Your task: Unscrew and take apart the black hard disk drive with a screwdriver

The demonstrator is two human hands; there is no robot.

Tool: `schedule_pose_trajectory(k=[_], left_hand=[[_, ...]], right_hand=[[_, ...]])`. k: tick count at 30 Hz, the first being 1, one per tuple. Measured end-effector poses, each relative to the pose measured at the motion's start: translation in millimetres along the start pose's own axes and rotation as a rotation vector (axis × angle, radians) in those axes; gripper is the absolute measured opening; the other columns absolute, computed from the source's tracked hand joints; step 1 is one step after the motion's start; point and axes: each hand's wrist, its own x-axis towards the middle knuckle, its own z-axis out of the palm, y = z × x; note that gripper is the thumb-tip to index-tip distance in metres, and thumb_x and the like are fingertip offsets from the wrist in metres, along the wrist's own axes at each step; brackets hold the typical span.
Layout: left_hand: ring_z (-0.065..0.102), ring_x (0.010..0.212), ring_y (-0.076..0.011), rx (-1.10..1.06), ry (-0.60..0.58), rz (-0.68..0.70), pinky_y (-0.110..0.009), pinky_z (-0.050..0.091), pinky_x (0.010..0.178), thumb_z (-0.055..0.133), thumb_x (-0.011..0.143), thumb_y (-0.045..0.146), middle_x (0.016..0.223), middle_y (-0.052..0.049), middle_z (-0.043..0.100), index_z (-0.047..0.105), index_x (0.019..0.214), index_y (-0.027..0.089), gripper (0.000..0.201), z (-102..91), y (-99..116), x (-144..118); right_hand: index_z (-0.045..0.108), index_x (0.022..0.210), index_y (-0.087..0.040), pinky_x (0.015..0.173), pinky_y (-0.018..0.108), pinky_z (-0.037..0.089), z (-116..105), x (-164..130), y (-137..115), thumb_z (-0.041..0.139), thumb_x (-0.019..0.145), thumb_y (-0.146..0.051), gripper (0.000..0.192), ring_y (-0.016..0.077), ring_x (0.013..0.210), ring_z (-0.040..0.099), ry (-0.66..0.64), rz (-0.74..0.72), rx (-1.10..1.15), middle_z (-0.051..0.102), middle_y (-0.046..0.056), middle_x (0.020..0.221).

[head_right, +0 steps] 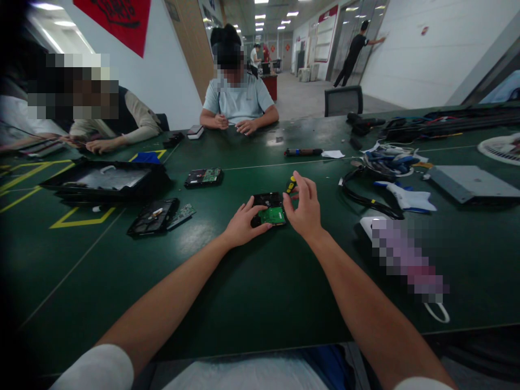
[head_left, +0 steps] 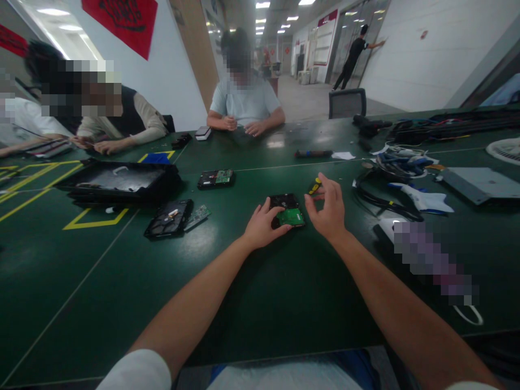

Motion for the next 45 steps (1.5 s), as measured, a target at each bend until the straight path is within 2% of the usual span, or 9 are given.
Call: schedule_pose_trajectory(k=[7, 12, 16, 21, 26, 31, 36, 41, 45], left_hand=[[0.017, 0.169, -0.0357, -0.008, -0.001, -0.003, -0.059, 0.024, 0.135, 0.067, 0.096, 0.067, 0.174, -0.019, 0.040, 0.060, 0.151, 0.026, 0.069, 1.7, -1.2, 0.6], [0.019, 0.169, -0.0374, -0.007, 0.005, 0.000, -0.060, 0.025, 0.134, 0.067, 0.096, 0.066, 0.175, -0.020, 0.038, 0.060, 0.151, 0.024, 0.069, 1.1, -0.7, 0.3], [0.018, 0.169, -0.0358, -0.001, 0.005, 0.006, -0.060, 0.025, 0.135, 0.068, 0.096, 0.065, 0.173, -0.019, 0.041, 0.060, 0.150, 0.025, 0.068, 0.6, 0.3, 0.6], [0.019, 0.169, -0.0353, 0.000, 0.009, -0.004, -0.059, 0.024, 0.135, 0.068, 0.095, 0.066, 0.173, -0.020, 0.041, 0.061, 0.150, 0.025, 0.068, 0.5, 1.3, 1.2], [0.018, 0.169, -0.0347, -0.001, -0.002, -0.015, -0.060, 0.024, 0.135, 0.067, 0.095, 0.068, 0.176, -0.019, 0.037, 0.061, 0.150, 0.027, 0.069, 0.7, 0.5, 1.0], [0.017, 0.170, -0.0342, -0.003, -0.004, -0.019, -0.059, 0.023, 0.135, 0.066, 0.096, 0.068, 0.176, -0.017, 0.036, 0.059, 0.151, 0.027, 0.070, 0.7, 0.1, 0.7], [0.017, 0.170, -0.0346, -0.006, -0.008, -0.011, -0.059, 0.022, 0.135, 0.067, 0.096, 0.067, 0.175, -0.018, 0.039, 0.060, 0.150, 0.026, 0.068, 0.1, 0.5, 0.9], [0.017, 0.170, -0.0355, -0.004, -0.010, -0.015, -0.060, 0.023, 0.135, 0.067, 0.096, 0.067, 0.175, -0.017, 0.038, 0.060, 0.151, 0.027, 0.068, -1.3, 1.6, 0.3], [0.016, 0.170, -0.0351, -0.001, -0.008, -0.013, -0.060, 0.023, 0.135, 0.067, 0.096, 0.066, 0.175, -0.017, 0.039, 0.059, 0.151, 0.027, 0.068, -0.6, 0.9, 0.5]], right_hand=[[0.038, 0.166, -0.031, 0.076, 0.042, 0.071, 0.1, 0.0, 0.4, 0.063, 0.102, -0.029, 0.069, 0.0216, 0.092, 0.069, 0.004, 0.000, 0.001, 0.055, 0.013, 0.139], [0.035, 0.168, -0.030, 0.081, 0.044, 0.071, 0.1, -0.2, 1.8, 0.060, 0.103, -0.028, 0.070, 0.0236, 0.098, 0.070, -0.003, -0.002, -0.023, 0.056, 0.015, 0.143], [0.037, 0.167, -0.030, 0.077, 0.042, 0.070, -0.1, -0.1, 2.0, 0.062, 0.103, -0.030, 0.068, 0.0226, 0.094, 0.070, -0.003, 0.001, -0.026, 0.057, 0.015, 0.140], [0.035, 0.168, -0.031, 0.078, 0.044, 0.070, 0.2, 0.2, 2.0, 0.059, 0.104, -0.029, 0.068, 0.0250, 0.101, 0.069, -0.009, -0.014, -0.015, 0.057, 0.015, 0.142], [0.038, 0.166, -0.030, 0.074, 0.043, 0.070, 0.7, -0.5, 2.4, 0.064, 0.102, -0.031, 0.069, 0.0215, 0.090, 0.068, 0.010, 0.004, -0.010, 0.056, 0.015, 0.139], [0.034, 0.168, -0.029, 0.079, 0.043, 0.070, 0.4, 0.0, 0.7, 0.060, 0.103, -0.028, 0.071, 0.0236, 0.098, 0.069, -0.005, -0.010, 0.001, 0.056, 0.015, 0.142], [0.037, 0.166, -0.031, 0.078, 0.042, 0.070, -0.4, 0.3, 0.5, 0.062, 0.102, -0.029, 0.069, 0.0216, 0.093, 0.070, -0.003, -0.003, -0.001, 0.056, 0.014, 0.141], [0.036, 0.167, -0.030, 0.083, 0.045, 0.071, 0.3, -0.3, 1.4, 0.059, 0.102, -0.028, 0.069, 0.0246, 0.099, 0.071, -0.025, 0.020, -0.009, 0.057, 0.016, 0.144], [0.040, 0.164, -0.029, 0.079, 0.045, 0.071, 0.3, 0.0, 1.0, 0.062, 0.101, -0.029, 0.067, 0.0238, 0.096, 0.071, -0.012, 0.024, -0.020, 0.057, 0.016, 0.141]])
